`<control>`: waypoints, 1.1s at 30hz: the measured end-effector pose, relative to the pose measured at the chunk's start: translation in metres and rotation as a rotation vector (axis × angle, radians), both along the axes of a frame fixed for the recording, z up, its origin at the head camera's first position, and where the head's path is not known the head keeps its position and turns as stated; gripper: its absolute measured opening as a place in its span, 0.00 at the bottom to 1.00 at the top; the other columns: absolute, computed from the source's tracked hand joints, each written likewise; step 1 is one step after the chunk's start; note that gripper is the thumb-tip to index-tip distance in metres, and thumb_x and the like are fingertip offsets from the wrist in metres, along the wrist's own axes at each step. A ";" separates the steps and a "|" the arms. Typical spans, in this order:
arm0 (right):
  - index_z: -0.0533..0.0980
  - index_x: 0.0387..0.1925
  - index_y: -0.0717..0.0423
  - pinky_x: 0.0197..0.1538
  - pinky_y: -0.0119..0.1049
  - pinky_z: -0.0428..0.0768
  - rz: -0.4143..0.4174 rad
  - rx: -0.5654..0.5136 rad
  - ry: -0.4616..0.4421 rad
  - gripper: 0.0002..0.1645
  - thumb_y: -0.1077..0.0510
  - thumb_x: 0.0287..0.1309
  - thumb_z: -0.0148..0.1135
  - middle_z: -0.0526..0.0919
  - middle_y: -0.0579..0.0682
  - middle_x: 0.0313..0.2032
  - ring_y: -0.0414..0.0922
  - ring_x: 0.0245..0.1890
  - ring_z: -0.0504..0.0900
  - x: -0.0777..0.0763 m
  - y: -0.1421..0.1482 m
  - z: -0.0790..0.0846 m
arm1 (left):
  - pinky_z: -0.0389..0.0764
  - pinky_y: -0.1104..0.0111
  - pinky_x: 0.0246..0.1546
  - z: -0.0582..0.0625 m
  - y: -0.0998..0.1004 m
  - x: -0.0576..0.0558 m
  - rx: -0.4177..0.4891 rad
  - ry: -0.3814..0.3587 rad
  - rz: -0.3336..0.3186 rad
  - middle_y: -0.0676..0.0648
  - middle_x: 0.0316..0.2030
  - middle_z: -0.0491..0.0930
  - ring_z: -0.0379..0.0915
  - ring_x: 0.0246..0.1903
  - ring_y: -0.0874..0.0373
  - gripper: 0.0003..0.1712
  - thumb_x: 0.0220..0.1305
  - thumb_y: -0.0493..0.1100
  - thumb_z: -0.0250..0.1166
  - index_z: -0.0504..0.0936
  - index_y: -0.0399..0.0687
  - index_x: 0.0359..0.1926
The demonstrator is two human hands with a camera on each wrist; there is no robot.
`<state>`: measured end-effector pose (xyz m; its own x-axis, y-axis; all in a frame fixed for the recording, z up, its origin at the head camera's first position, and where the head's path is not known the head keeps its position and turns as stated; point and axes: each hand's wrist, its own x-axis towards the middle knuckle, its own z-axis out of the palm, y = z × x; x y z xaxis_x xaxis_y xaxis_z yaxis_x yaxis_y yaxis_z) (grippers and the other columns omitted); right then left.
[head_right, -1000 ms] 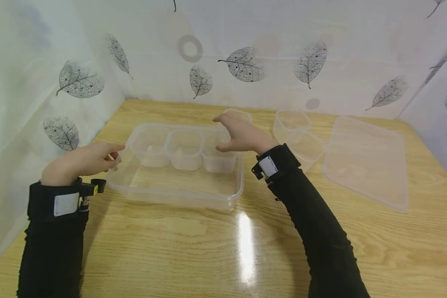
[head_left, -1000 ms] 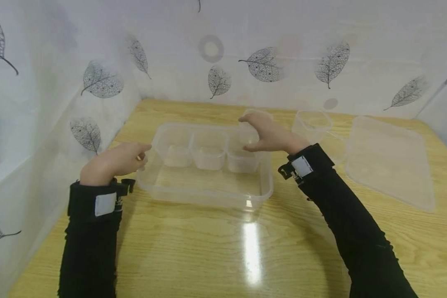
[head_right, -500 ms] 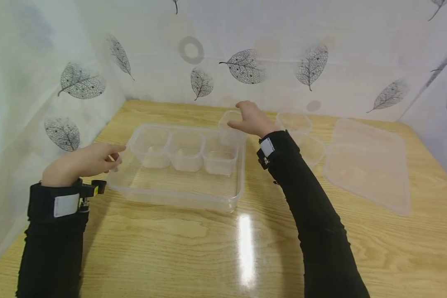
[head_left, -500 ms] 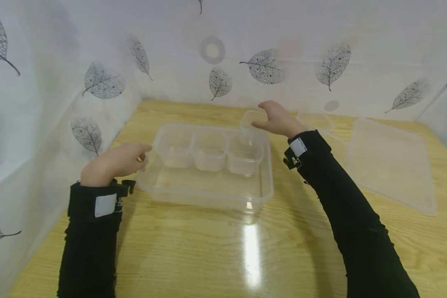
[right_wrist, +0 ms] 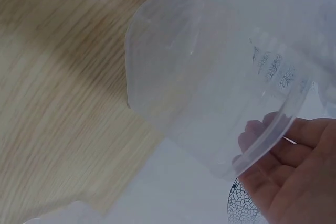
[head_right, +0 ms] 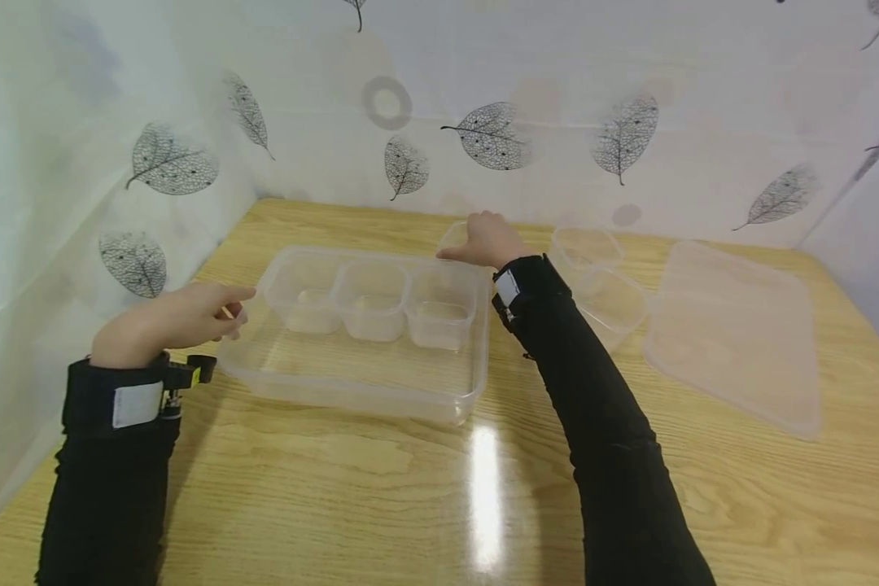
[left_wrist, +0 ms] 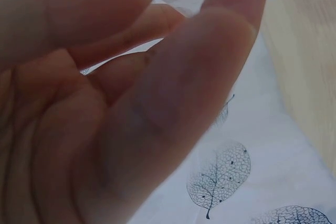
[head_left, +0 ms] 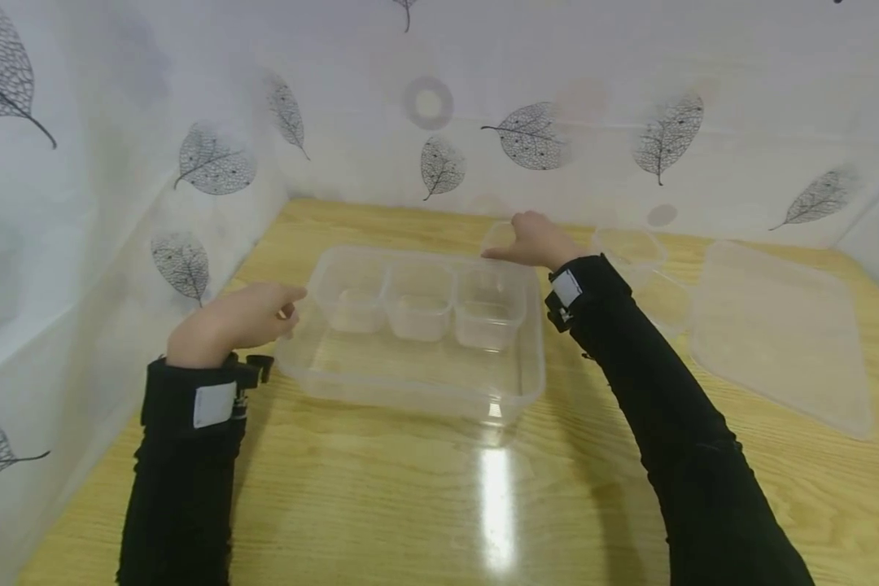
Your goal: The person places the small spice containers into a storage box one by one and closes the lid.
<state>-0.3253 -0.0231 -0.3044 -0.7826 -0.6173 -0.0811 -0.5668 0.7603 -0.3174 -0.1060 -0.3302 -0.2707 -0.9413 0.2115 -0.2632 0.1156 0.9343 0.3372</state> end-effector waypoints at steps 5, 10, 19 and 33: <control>0.71 0.38 0.72 0.46 0.48 0.69 0.006 0.025 -0.032 0.35 0.41 0.49 0.59 0.74 0.66 0.39 0.58 0.40 0.72 0.001 0.003 0.004 | 0.71 0.62 0.31 -0.001 0.000 0.000 0.009 0.000 -0.003 0.32 0.41 0.74 0.73 0.36 0.50 0.26 0.62 0.33 0.48 0.57 0.22 0.59; 0.69 0.45 0.73 0.51 0.50 0.65 0.010 0.064 0.040 0.38 0.41 0.47 0.61 0.70 0.68 0.44 0.61 0.47 0.67 -0.001 0.006 0.005 | 0.71 0.61 0.33 0.001 0.002 0.000 0.004 -0.011 0.015 0.32 0.41 0.74 0.73 0.36 0.49 0.26 0.63 0.34 0.48 0.56 0.23 0.60; 0.52 0.60 0.76 0.59 0.53 0.54 -0.040 0.095 0.032 0.59 0.34 0.44 0.59 0.55 0.73 0.57 0.65 0.58 0.52 -0.006 0.013 0.002 | 0.70 0.62 0.32 0.002 0.002 -0.001 0.005 -0.021 0.021 0.32 0.43 0.73 0.72 0.37 0.49 0.27 0.63 0.34 0.47 0.56 0.24 0.60; 0.64 0.48 0.76 0.55 0.54 0.59 -0.032 0.072 0.011 0.49 0.33 0.46 0.56 0.63 0.72 0.50 0.65 0.52 0.59 -0.005 0.016 -0.002 | 0.70 0.63 0.30 0.001 0.001 -0.001 0.020 -0.024 0.023 0.32 0.42 0.73 0.71 0.33 0.52 0.27 0.62 0.34 0.48 0.56 0.23 0.60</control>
<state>-0.3307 -0.0074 -0.3062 -0.8028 -0.5849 -0.1156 -0.5452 0.7986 -0.2547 -0.1068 -0.3295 -0.2697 -0.9394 0.1953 -0.2816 0.0859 0.9297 0.3582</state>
